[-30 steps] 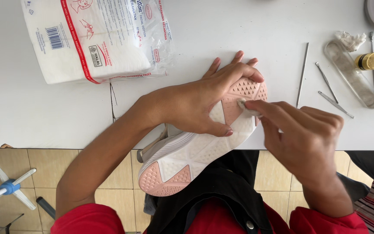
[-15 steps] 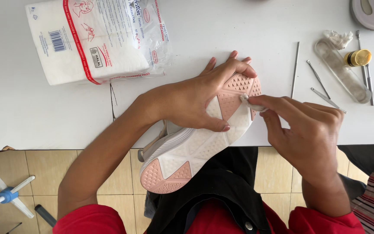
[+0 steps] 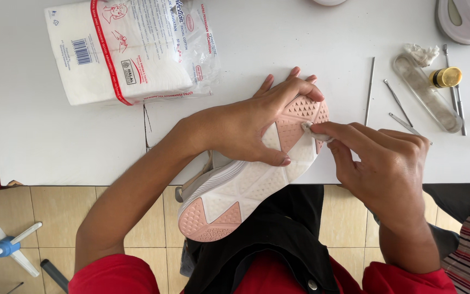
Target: The person cleans the sole of a white and pink sneaker using a cotton swab. They apply a clear liquid from a bottle onto the swab and rub the textured sole repeatedly.
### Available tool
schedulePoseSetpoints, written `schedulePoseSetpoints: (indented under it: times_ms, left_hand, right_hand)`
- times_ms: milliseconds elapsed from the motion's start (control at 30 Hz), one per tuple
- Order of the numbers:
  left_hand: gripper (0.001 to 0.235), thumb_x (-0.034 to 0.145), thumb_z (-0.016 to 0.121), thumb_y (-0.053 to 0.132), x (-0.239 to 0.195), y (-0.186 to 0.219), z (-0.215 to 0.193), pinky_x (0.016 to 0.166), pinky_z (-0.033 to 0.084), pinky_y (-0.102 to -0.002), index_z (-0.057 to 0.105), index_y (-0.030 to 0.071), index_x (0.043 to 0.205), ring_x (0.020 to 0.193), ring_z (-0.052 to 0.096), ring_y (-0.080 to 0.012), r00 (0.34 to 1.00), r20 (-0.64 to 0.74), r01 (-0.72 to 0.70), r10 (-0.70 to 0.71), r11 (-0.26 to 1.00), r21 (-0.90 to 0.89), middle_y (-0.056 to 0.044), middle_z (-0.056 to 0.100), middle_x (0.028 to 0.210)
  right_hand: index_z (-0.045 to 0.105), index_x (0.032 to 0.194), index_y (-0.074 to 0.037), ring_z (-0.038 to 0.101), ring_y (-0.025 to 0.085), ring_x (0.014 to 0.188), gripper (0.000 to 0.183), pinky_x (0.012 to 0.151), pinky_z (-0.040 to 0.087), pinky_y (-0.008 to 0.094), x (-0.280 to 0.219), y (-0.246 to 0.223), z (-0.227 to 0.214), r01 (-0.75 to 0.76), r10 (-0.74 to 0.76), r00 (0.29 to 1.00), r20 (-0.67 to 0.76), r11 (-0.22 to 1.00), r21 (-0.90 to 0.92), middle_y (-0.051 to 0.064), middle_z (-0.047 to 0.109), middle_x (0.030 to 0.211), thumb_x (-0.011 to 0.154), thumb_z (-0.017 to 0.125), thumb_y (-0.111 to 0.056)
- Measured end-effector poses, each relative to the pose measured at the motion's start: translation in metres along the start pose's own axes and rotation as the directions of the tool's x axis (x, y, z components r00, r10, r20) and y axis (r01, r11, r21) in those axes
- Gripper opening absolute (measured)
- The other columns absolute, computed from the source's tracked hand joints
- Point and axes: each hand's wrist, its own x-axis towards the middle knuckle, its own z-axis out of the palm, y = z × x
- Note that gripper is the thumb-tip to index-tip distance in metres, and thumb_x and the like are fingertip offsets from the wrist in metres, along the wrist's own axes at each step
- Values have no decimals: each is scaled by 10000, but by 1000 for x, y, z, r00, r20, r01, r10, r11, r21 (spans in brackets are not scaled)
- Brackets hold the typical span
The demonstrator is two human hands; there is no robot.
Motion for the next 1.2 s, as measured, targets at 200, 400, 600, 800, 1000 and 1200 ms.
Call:
schedulePoseSetpoints:
  times_ms: [200, 400, 600, 800, 1000, 1200]
  left_hand:
    - [907, 866, 910, 98, 2, -1, -1, 1352, -132, -560, 323, 158, 1555, 1744, -121, -387, 1000, 8, -15, 15, 1000, -5, -280, 215, 1839]
    - [895, 866, 884, 139, 1, -3, 1, 1350, -132, -589, 320, 144, 1561, 1753, -87, -381, 999, -1, -41, 41, 999, 13, -244, 294, 1792]
    - [890, 879, 859, 141, -1, -1, 0, 1356, -147, -587, 302, 124, 1573, 1762, -46, -350, 999, -5, -36, 36, 999, 18, -171, 376, 1726]
    - [891, 879, 870, 162, 0, -3, 1, 1355, -131, -605, 303, 123, 1565, 1764, -7, -356, 998, -8, -54, 55, 998, 36, -160, 409, 1696]
    - [887, 882, 879, 148, -1, 1, 1, 1350, -151, -579, 308, 125, 1560, 1764, 0, -336, 999, -5, -41, 42, 999, 24, -180, 389, 1724]
    - [853, 880, 876, 149, 1, 0, 0, 1349, -149, -595, 329, 130, 1535, 1767, -6, -348, 999, 2, -48, 48, 999, 19, -147, 423, 1686]
  right_hand:
    - [891, 1196, -214, 348, 178, 526, 383, 520, 294, 327, -3, -3, 4, 65, -67, 997, -28, 995, -71, -80, 771, 856, 1073, 775, 130]
    - [900, 1179, -249, 381, 167, 527, 342, 529, 307, 331, -6, -1, 6, 31, -33, 999, -27, 997, -65, -88, 753, 826, 1071, 805, 61]
    - [874, 1194, -202, 355, 165, 545, 395, 532, 317, 298, -9, -2, 18, 3, -3, 996, -87, 1000, -3, -86, 774, 860, 1027, 723, 122]
    - [886, 1188, -243, 408, 152, 533, 392, 530, 308, 324, -9, -4, 14, -46, 44, 998, -54, 998, -39, -91, 776, 841, 1043, 718, 80]
    - [890, 1197, -182, 416, 128, 529, 351, 543, 339, 307, -1, -2, 13, -53, 59, 996, -68, 995, 83, -83, 778, 823, 1056, 725, 93]
    - [892, 1166, -159, 434, 123, 503, 353, 537, 341, 298, 14, -5, 9, 5, 3, 999, -55, 989, 150, -32, 778, 793, 1020, 728, 117]
